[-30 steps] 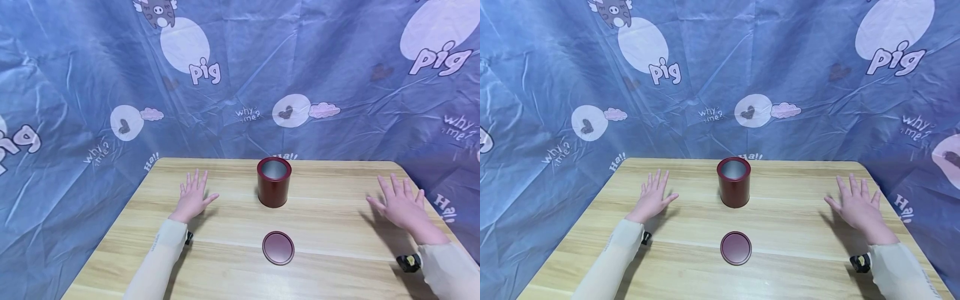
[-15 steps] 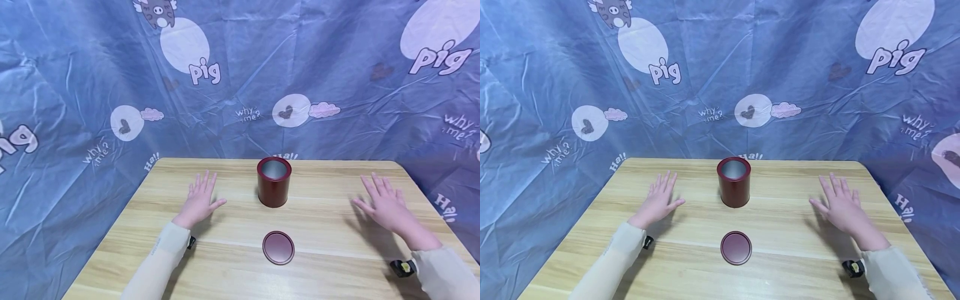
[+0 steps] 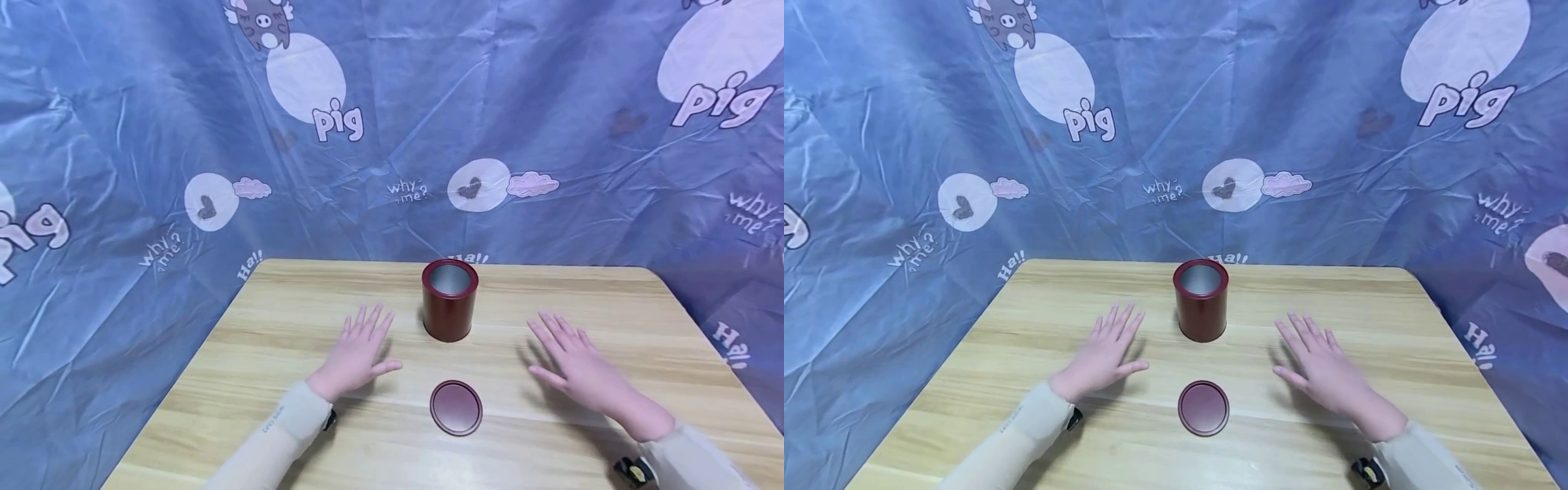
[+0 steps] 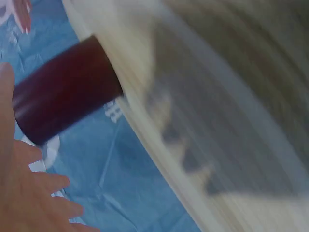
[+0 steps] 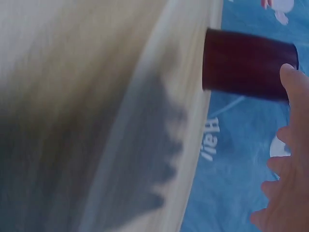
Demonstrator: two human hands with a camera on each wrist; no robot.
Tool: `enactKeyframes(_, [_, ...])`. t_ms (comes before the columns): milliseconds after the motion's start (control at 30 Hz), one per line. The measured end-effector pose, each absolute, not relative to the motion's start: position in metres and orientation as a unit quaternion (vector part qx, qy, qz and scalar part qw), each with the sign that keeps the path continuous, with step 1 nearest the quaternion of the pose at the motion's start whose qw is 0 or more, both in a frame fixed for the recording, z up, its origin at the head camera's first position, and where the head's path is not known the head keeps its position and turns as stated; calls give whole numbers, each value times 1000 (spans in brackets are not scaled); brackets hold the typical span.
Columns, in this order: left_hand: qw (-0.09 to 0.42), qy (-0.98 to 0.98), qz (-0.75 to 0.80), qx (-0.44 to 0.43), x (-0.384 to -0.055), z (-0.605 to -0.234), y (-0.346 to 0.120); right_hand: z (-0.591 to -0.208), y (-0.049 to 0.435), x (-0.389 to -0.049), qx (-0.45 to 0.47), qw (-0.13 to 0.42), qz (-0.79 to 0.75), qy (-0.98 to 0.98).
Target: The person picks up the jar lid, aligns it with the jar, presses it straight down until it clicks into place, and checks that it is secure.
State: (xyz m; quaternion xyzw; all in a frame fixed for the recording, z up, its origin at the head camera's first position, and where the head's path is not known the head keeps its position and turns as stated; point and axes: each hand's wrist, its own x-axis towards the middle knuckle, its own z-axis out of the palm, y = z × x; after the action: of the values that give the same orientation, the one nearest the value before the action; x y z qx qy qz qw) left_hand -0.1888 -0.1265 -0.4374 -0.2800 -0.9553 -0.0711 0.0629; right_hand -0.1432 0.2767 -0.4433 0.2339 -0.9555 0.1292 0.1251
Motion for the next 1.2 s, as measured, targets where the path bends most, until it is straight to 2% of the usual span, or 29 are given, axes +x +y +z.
enactKeyframes(733, [38, -934, -37, -352, -170, -440, -95, -452, 231, -136, 310, 135, 101, -936])
enactKeyframes(1000, [33, -927, -12, -375, -168, -446, -89, -452, 218, -132, 313, 89, 112, -939])
enactKeyframes(1200, [9, -923, -9, -384, -163, -448, -84, -458, 212, -128, 325, 80, 105, -936])
